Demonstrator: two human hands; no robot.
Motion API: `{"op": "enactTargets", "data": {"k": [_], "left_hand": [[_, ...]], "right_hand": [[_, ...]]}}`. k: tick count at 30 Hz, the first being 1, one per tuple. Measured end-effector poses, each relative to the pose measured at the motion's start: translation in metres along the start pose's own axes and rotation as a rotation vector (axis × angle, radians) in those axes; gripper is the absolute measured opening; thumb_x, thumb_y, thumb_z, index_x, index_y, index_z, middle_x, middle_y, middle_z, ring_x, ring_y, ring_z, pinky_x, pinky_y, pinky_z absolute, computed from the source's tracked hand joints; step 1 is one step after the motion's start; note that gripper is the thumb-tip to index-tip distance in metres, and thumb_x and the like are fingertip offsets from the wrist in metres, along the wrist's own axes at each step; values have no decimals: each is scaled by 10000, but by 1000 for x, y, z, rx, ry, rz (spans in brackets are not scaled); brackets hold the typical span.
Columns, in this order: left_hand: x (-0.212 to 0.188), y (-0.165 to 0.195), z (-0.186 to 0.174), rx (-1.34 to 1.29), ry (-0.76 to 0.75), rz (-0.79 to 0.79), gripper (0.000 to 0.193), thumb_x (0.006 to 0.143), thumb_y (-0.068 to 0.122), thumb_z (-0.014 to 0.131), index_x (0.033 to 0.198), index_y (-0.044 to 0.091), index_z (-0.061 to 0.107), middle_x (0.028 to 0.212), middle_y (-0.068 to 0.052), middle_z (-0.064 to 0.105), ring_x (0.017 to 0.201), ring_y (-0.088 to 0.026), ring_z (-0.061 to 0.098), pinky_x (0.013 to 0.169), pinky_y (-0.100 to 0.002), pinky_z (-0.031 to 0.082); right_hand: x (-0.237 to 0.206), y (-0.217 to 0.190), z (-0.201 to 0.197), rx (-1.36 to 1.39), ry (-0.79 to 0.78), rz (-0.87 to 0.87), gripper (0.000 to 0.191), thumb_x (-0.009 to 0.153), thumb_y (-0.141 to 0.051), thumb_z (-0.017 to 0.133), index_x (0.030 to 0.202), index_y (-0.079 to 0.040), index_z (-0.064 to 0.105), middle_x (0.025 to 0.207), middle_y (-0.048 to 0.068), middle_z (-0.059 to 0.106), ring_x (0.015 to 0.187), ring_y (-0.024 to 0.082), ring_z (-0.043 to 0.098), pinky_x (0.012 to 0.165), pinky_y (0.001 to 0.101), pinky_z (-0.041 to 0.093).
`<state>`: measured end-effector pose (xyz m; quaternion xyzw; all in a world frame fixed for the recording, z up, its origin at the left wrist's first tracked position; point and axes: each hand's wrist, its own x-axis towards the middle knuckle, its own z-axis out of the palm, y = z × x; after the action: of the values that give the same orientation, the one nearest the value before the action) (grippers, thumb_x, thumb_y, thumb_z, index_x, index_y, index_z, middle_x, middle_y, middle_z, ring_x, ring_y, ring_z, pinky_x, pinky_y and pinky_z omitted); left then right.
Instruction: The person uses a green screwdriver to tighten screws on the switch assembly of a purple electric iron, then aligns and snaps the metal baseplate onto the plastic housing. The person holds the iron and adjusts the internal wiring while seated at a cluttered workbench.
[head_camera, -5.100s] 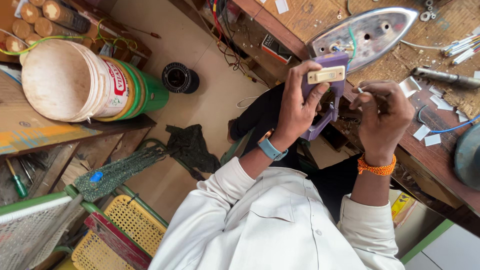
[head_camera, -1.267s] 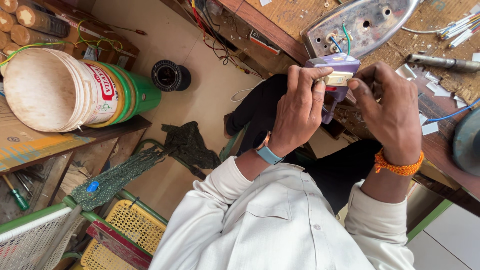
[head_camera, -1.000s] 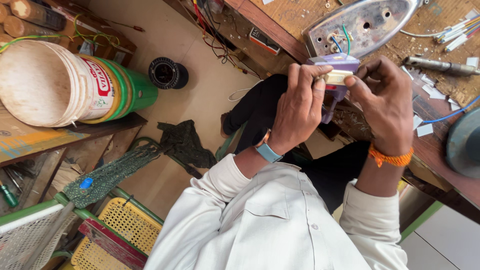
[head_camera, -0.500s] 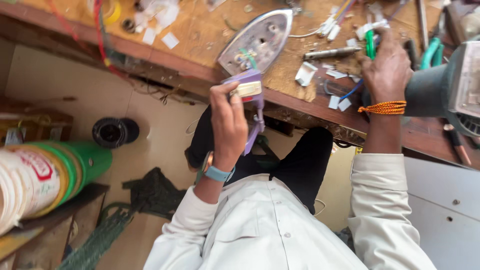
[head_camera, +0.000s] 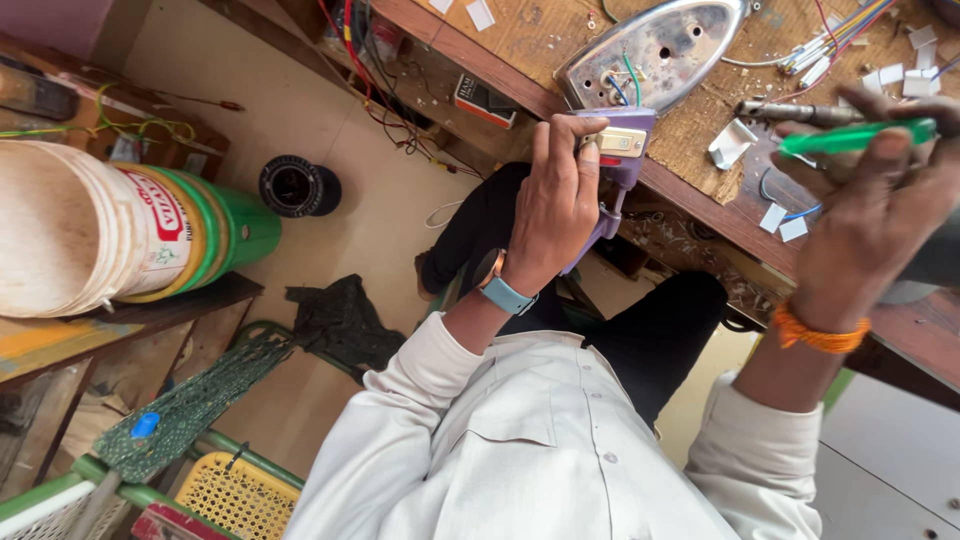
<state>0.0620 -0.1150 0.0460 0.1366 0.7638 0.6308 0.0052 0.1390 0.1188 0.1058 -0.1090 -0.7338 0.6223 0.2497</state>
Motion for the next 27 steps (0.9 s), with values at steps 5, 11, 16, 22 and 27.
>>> {"op": "enactTargets", "data": {"k": [5, 11, 16, 22, 27], "left_hand": [[-2, 6, 2, 59, -6, -10, 194, 1092, 171, 468, 1279, 126, 494, 1170, -162, 551, 970, -392, 688, 754, -467, 573], [-1, 11, 2, 85, -14, 3, 195, 1095, 175, 471, 1287, 142, 485, 1162, -161, 553, 956, -399, 688, 751, -468, 572], [0, 9, 2, 114, -15, 40, 185, 1102, 177, 470, 1284, 142, 482, 1167, -162, 549, 956, -401, 673, 762, -471, 563], [0, 9, 3, 117, -19, 40, 191, 1100, 173, 474, 1287, 134, 484, 1146, -164, 542, 950, -392, 667, 772, -462, 562], [1, 10, 1, 116, -33, 18, 201, 1090, 173, 475, 1284, 124, 482, 1129, -165, 545, 923, -388, 676, 752, -457, 565]], "right_hand": [[-20, -10, 45, -87, -130, -258, 632, 1216, -125, 739, 1581, -142, 224, 1248, 207, 659, 1087, 309, 737, 982, 411, 644], [-29, -11, 48, -296, -205, -439, 465, 1262, -16, 590, 1616, -134, 312, 1292, 192, 643, 1156, 279, 704, 999, 382, 648], [-28, -26, 44, -421, -255, -507, 403, 1225, 36, 560, 1568, -71, 377, 1279, 191, 648, 1183, 276, 724, 986, 355, 652], [-20, -37, 47, -489, -290, -583, 386, 1195, 72, 546, 1537, -49, 415, 1240, 195, 640, 1153, 285, 725, 932, 344, 629], [-19, -37, 45, -473, -299, -595, 360, 1144, 97, 537, 1473, -26, 457, 1228, 223, 613, 1125, 342, 733, 937, 384, 651]]}}
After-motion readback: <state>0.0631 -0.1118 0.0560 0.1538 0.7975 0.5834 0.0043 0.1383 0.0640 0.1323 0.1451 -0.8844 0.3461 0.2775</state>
